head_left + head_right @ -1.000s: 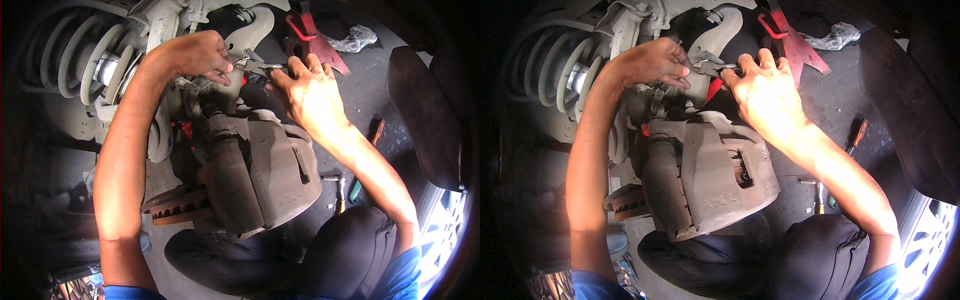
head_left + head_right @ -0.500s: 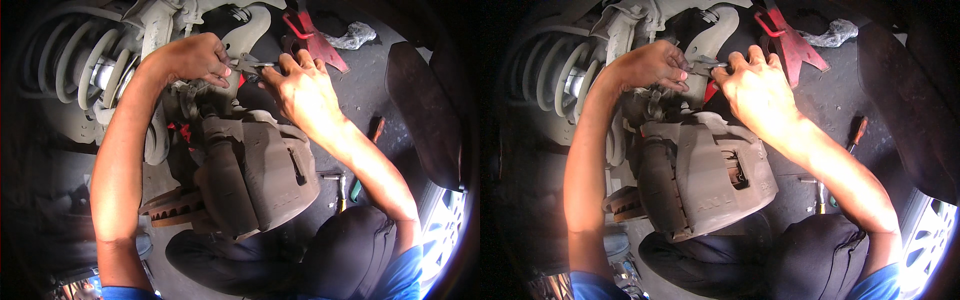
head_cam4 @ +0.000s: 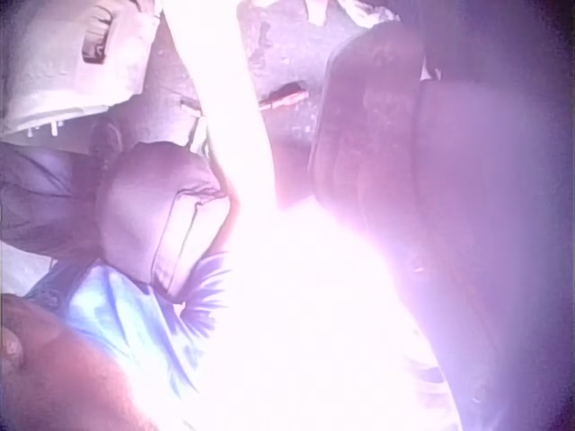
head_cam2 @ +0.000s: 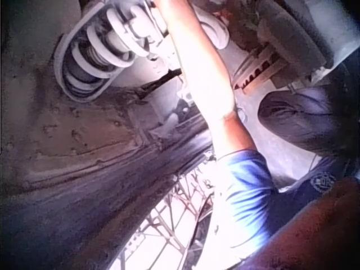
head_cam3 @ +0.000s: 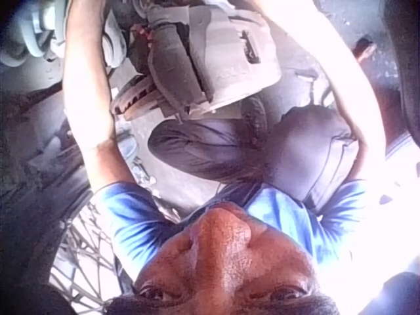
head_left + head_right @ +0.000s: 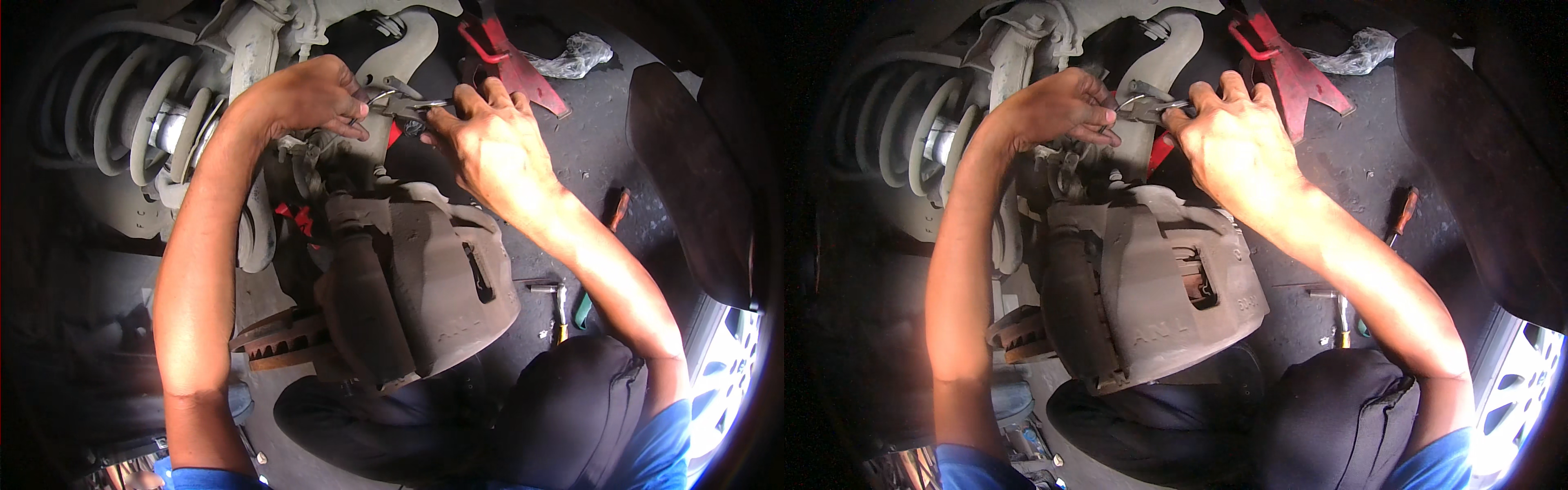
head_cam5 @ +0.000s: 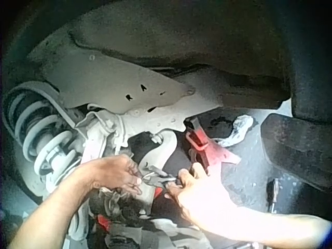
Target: Removing and replacing a flexible brake line and clips on a vehicle's front suspension.
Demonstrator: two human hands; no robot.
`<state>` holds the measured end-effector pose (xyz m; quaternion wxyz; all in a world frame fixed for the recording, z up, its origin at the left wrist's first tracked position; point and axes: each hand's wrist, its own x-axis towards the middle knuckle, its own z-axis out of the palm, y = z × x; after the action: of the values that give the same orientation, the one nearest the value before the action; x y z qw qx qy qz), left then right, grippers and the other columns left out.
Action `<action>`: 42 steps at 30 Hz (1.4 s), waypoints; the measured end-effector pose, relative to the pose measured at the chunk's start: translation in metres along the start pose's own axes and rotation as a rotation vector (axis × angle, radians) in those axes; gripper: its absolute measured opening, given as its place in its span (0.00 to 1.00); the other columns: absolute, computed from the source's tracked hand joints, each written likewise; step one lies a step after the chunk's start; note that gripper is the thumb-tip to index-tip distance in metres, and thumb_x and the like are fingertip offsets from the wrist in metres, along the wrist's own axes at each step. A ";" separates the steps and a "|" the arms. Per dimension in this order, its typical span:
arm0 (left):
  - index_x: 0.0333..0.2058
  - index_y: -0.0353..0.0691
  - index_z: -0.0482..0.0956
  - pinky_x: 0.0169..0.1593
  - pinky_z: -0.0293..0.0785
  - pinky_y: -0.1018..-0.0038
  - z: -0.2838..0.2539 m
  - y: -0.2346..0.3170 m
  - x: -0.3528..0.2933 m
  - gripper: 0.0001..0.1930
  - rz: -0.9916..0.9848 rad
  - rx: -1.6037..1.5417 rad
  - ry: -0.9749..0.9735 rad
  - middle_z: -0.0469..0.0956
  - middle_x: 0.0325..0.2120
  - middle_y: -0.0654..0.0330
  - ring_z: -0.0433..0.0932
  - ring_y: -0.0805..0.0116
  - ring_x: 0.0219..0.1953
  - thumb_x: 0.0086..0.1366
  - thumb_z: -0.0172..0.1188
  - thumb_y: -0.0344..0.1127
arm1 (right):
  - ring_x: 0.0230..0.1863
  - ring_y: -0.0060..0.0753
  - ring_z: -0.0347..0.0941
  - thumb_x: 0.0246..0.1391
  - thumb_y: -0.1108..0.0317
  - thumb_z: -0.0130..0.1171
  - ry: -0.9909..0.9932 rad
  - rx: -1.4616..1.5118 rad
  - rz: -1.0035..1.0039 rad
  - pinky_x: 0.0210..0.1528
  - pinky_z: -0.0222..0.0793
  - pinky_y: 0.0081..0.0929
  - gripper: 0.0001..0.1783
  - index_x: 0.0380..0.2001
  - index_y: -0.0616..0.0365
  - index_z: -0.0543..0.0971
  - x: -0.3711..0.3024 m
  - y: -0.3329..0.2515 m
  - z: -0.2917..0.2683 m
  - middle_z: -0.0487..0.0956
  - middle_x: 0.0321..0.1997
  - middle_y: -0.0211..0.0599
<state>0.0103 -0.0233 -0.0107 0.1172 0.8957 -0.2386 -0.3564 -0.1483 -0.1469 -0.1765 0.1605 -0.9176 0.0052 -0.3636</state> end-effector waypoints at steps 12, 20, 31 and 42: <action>0.50 0.14 0.70 0.50 0.88 0.70 0.001 0.001 -0.001 0.17 -0.008 0.004 -0.009 0.78 0.42 0.43 0.87 0.50 0.43 0.69 0.61 0.25 | 0.48 0.48 0.77 0.42 0.73 0.67 0.011 0.040 0.008 0.43 0.75 0.44 0.19 0.43 0.53 0.86 0.001 0.000 0.002 0.81 0.40 0.41; 0.49 0.14 0.71 0.50 0.88 0.71 0.001 0.001 -0.001 0.17 -0.005 0.026 -0.010 0.79 0.41 0.44 0.87 0.51 0.43 0.69 0.61 0.24 | 0.49 0.50 0.77 0.45 0.73 0.65 -0.001 0.030 0.020 0.45 0.75 0.46 0.19 0.44 0.54 0.86 0.003 -0.003 0.002 0.82 0.42 0.43; 0.49 0.14 0.71 0.49 0.88 0.71 0.004 0.003 -0.002 0.16 0.001 0.042 0.007 0.79 0.41 0.42 0.87 0.51 0.42 0.69 0.61 0.23 | 0.48 0.49 0.77 0.55 0.69 0.61 0.063 -0.076 -0.050 0.44 0.71 0.47 0.11 0.40 0.58 0.85 0.006 -0.007 0.003 0.81 0.39 0.43; 0.49 0.15 0.71 0.49 0.88 0.70 0.005 0.002 -0.001 0.16 0.006 0.025 0.010 0.79 0.41 0.44 0.87 0.49 0.43 0.68 0.61 0.22 | 0.47 0.48 0.77 0.55 0.67 0.62 0.063 -0.033 -0.037 0.44 0.72 0.46 0.10 0.39 0.58 0.86 0.007 -0.005 0.005 0.82 0.39 0.42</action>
<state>0.0060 -0.0246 -0.0129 0.1080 0.8983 -0.2450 -0.3485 -0.1407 -0.1420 -0.1741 0.1384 -0.9082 -0.0006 -0.3949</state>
